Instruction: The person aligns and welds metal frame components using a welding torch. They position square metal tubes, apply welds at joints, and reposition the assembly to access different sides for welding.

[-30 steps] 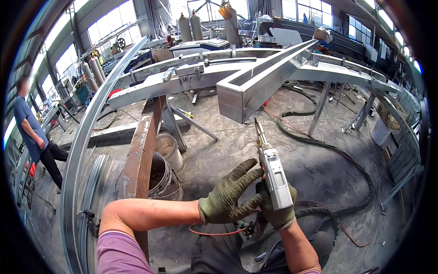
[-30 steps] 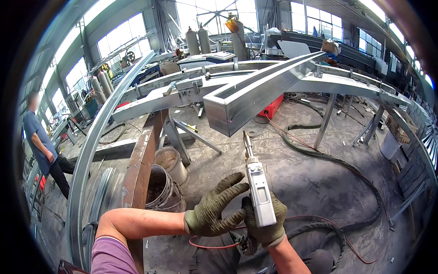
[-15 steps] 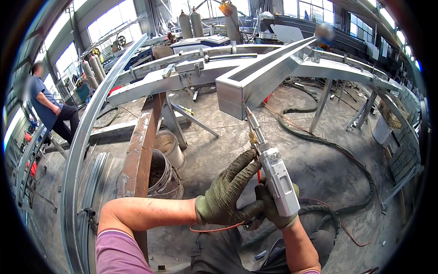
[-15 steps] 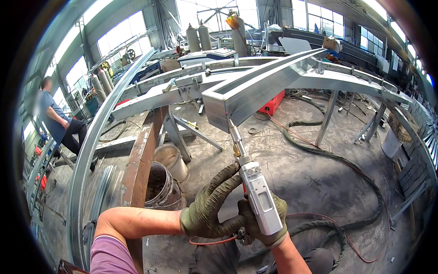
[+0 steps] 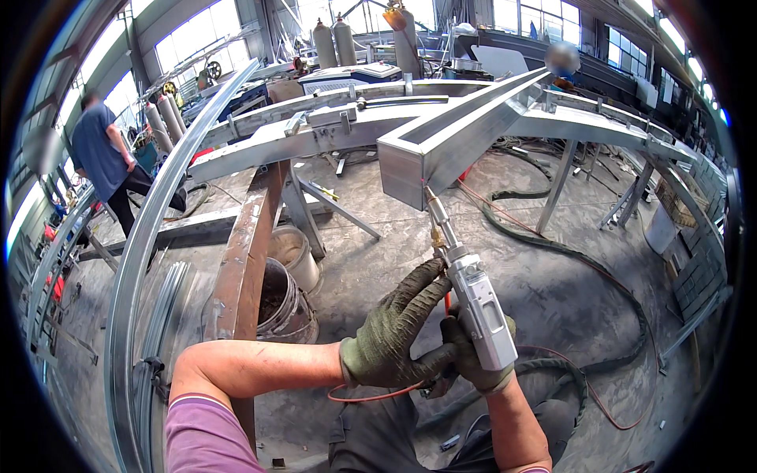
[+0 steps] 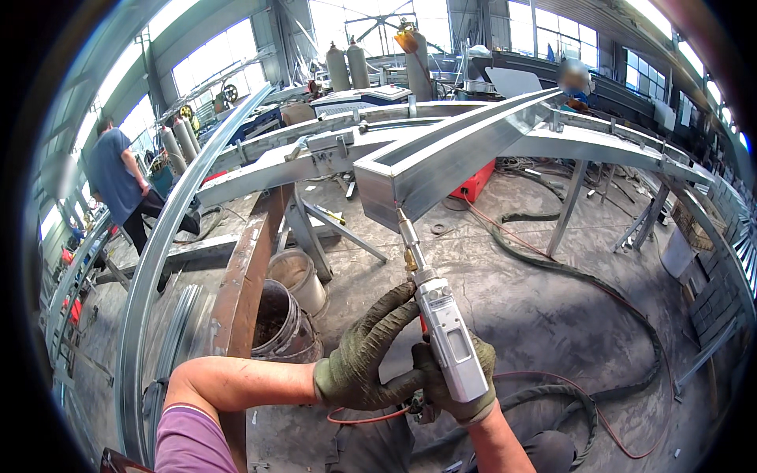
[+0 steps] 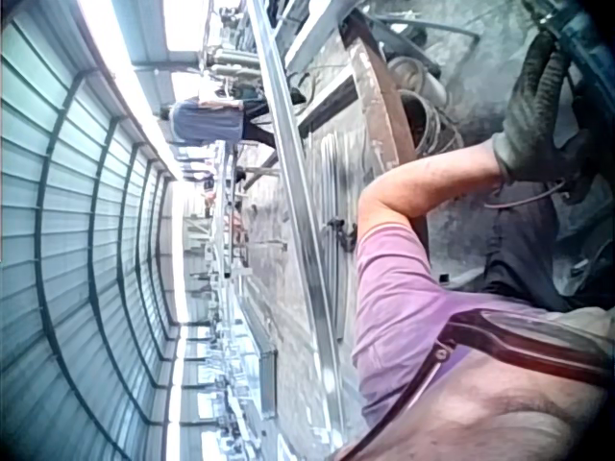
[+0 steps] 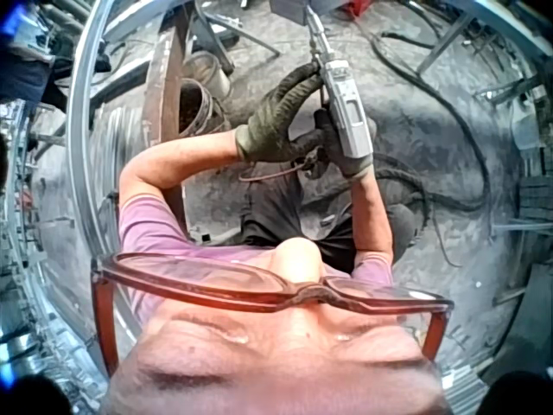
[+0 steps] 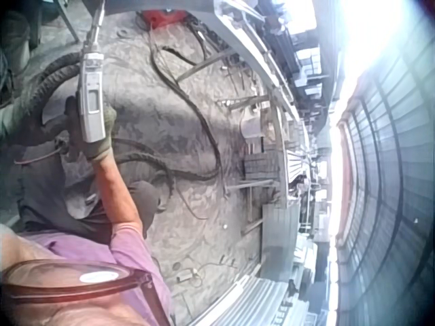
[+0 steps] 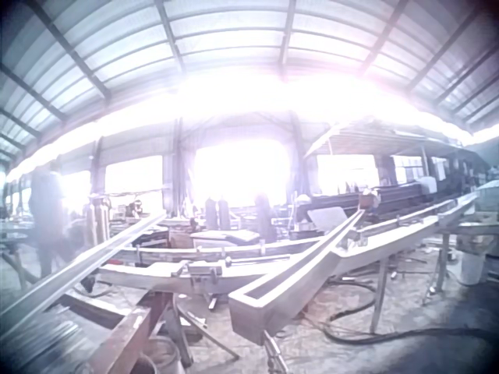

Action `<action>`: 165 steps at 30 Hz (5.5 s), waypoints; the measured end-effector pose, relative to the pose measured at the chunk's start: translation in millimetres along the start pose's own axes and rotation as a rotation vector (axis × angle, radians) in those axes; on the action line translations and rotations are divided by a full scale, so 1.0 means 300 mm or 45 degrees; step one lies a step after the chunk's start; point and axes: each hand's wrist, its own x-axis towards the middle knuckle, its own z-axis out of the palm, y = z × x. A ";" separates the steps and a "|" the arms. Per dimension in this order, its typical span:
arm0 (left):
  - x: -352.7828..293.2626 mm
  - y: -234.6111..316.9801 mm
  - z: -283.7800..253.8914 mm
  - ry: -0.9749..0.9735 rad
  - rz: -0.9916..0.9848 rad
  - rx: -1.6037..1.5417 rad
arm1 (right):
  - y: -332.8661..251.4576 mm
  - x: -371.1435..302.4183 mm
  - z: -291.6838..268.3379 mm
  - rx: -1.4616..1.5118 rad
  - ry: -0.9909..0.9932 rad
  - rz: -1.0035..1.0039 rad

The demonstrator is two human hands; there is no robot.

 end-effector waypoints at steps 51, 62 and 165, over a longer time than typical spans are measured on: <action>-0.008 0.019 0.009 0.022 -0.014 -0.052 | -0.034 -0.016 0.000 0.009 0.042 0.186; 0.000 0.015 0.000 0.022 -0.023 -0.048 | -0.019 -0.011 -0.001 0.081 0.008 0.249; -0.023 0.027 0.036 -0.046 -0.120 0.012 | 0.033 -0.061 -0.013 0.005 -0.074 0.283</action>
